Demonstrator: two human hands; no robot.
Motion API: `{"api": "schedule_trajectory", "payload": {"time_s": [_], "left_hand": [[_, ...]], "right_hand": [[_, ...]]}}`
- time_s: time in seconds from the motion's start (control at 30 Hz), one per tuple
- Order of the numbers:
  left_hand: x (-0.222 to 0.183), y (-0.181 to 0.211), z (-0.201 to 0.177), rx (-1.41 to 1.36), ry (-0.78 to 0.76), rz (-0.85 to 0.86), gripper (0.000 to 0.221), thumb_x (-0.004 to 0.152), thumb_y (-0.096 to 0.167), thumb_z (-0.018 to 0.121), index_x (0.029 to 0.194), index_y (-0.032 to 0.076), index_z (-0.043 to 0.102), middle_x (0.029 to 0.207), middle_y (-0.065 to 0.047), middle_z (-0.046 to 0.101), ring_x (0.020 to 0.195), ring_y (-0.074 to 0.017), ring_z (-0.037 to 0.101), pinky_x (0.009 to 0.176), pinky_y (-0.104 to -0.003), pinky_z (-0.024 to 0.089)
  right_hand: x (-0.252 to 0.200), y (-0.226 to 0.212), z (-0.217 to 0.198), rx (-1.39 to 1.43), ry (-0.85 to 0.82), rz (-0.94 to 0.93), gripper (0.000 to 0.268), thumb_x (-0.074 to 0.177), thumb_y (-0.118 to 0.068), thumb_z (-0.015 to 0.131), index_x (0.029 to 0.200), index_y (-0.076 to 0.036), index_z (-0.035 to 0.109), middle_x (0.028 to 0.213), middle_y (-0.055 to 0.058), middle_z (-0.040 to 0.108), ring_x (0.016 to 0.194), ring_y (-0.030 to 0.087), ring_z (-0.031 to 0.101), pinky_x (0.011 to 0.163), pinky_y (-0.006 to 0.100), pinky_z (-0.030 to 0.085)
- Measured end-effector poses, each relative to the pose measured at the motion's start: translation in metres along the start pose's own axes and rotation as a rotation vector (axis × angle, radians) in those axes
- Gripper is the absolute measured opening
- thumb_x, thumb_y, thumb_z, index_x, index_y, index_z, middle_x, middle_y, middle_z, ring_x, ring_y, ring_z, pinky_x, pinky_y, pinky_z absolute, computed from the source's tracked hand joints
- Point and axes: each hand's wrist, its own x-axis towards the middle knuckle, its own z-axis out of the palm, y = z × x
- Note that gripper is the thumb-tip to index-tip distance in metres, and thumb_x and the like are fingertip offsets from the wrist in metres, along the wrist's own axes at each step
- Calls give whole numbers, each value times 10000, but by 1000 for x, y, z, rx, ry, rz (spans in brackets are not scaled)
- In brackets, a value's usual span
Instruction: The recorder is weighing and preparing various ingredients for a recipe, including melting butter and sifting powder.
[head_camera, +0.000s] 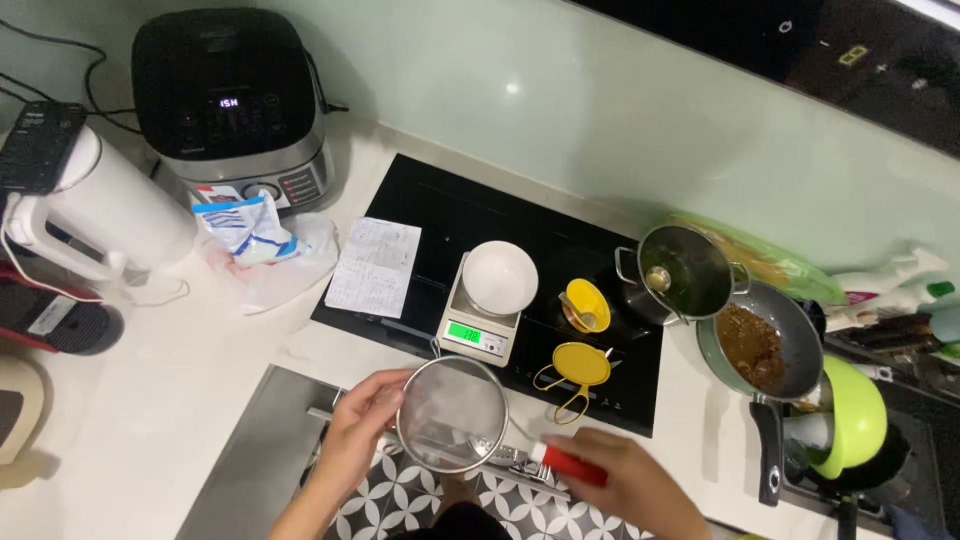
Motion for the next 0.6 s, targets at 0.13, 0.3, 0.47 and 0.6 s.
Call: {"api": "schedule_trajectory", "payload": {"time_s": [0.13, 0.3, 0.47, 0.6], "left_hand": [[47, 24, 47, 70, 65, 8, 350, 930, 139, 691, 1237, -30, 699, 919, -102, 715, 679, -133, 633, 632, -270, 526], [114, 25, 87, 249, 224, 126, 244, 896, 36, 717, 1118, -65, 707, 860, -61, 705, 681, -102, 674, 613, -250, 582], [143, 32, 103, 320, 306, 59, 259, 898, 30, 722, 1128, -53, 634, 820, -103, 700, 682, -140, 717, 588, -267, 593], [150, 20, 101, 346, 321, 30, 304, 901, 11, 697, 1170, -47, 567, 843, -122, 714, 705, -163, 751, 592, -277, 607]], "right_hand": [[43, 11, -73, -383, 236, 49, 428, 763, -175, 804, 1178, -115, 716, 993, 86, 731, 870, 258, 713, 751, 376, 576], [135, 46, -140, -553, 471, -228, 274, 833, -100, 739, 1104, -122, 708, 1074, 62, 695, 1039, 302, 649, 1018, 442, 457], [209, 86, -158, -605, 440, -287, 260, 853, -105, 733, 1110, -129, 702, 1094, 31, 699, 1148, 291, 608, 1215, 552, 296], [247, 108, -155, -566, 395, -293, 286, 847, -87, 726, 1128, -128, 691, 1157, 39, 697, 1294, 322, 540, 1230, 593, 227]]}}
